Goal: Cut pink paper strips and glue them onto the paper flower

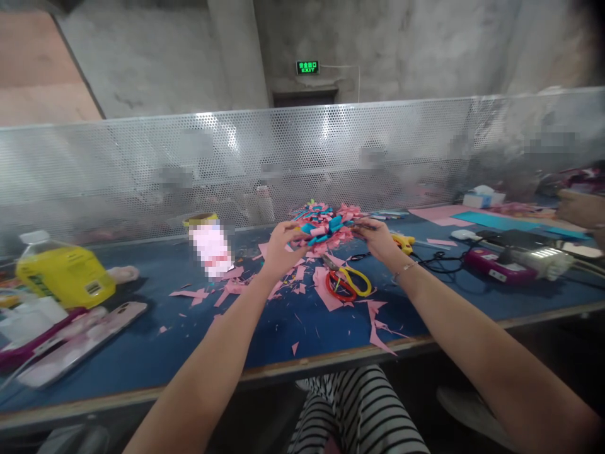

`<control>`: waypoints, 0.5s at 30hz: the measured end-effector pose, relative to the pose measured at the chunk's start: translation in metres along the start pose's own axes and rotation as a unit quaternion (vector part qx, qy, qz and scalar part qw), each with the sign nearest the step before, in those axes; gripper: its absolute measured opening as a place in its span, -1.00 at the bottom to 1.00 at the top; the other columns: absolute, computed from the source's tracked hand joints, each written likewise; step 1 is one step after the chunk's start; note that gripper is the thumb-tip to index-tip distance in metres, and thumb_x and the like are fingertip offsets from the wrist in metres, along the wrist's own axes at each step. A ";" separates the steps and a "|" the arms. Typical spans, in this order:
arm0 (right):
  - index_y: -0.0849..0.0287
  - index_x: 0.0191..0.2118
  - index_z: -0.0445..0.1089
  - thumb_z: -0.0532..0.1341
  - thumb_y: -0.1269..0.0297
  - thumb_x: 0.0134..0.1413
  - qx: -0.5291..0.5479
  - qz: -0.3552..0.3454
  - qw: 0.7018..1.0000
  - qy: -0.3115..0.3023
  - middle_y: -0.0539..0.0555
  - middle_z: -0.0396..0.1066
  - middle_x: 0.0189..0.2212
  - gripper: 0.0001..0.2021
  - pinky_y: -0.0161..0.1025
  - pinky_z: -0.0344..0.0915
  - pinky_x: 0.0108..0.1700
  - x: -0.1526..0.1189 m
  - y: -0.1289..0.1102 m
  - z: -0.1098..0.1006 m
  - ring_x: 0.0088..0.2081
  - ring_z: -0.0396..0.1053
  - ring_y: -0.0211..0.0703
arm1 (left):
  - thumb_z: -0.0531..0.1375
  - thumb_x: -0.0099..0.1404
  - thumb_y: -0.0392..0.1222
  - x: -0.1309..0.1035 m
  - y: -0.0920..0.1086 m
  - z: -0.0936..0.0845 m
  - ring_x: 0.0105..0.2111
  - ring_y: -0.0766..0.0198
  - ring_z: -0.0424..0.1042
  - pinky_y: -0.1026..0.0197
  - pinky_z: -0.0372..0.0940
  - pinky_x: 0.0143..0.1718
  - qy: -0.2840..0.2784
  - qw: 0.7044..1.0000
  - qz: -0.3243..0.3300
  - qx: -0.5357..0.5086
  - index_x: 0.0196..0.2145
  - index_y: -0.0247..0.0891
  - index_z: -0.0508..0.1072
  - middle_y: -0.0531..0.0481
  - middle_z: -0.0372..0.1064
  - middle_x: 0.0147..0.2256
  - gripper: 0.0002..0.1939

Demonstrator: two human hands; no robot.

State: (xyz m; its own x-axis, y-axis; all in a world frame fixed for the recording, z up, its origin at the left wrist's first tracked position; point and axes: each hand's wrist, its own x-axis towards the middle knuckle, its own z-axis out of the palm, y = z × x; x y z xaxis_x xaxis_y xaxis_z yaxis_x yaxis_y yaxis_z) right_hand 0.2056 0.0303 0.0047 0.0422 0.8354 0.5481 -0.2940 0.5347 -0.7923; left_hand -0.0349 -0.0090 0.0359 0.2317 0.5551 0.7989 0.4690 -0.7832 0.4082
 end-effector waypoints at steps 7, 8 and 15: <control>0.10 -0.69 0.29 0.25 0.33 -0.41 0.047 -0.073 0.996 0.035 -0.02 0.38 -0.41 -0.90 -0.23 0.24 -0.36 0.005 -0.015 -0.004 -0.42 0.31 -0.24 | 0.20 0.02 -0.20 -0.007 0.014 0.002 0.05 0.04 0.10 -0.05 -0.08 0.09 -0.066 0.996 0.026 0.061 -0.06 -0.14 0.28 -0.11 0.23 -0.02 -0.53; 0.11 -0.70 0.27 0.25 0.34 -0.41 0.051 -0.073 0.995 0.045 -0.03 0.37 -0.43 -0.89 -0.24 0.24 -0.38 0.005 -0.017 -0.004 -0.43 0.30 -0.24 | 0.22 0.00 -0.20 -0.008 0.018 0.003 0.06 0.03 0.08 -0.05 -0.08 0.09 -0.068 0.997 0.023 0.041 -0.04 -0.15 0.26 -0.12 0.22 -0.01 -0.48; 0.04 -0.54 0.31 0.22 0.23 -0.36 0.003 -0.036 0.994 0.099 -0.05 0.32 -0.56 -0.89 -0.21 0.26 -0.36 0.010 -0.017 -0.007 -0.41 0.31 -0.18 | 0.20 -0.06 -0.30 -0.003 0.003 0.003 0.10 0.08 0.06 -0.02 0.02 0.05 -0.108 0.975 -0.076 -0.177 0.14 -0.10 -0.09 -0.19 0.10 0.08 -0.16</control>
State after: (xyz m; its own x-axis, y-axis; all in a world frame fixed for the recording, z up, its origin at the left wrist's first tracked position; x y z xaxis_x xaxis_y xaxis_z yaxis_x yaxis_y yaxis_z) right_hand 0.2178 0.0310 0.0215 0.2498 0.8037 0.5400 -0.2885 0.5942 -0.7508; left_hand -0.0317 -0.0121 0.0335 0.3753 0.6883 0.6208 0.1978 -0.7138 0.6718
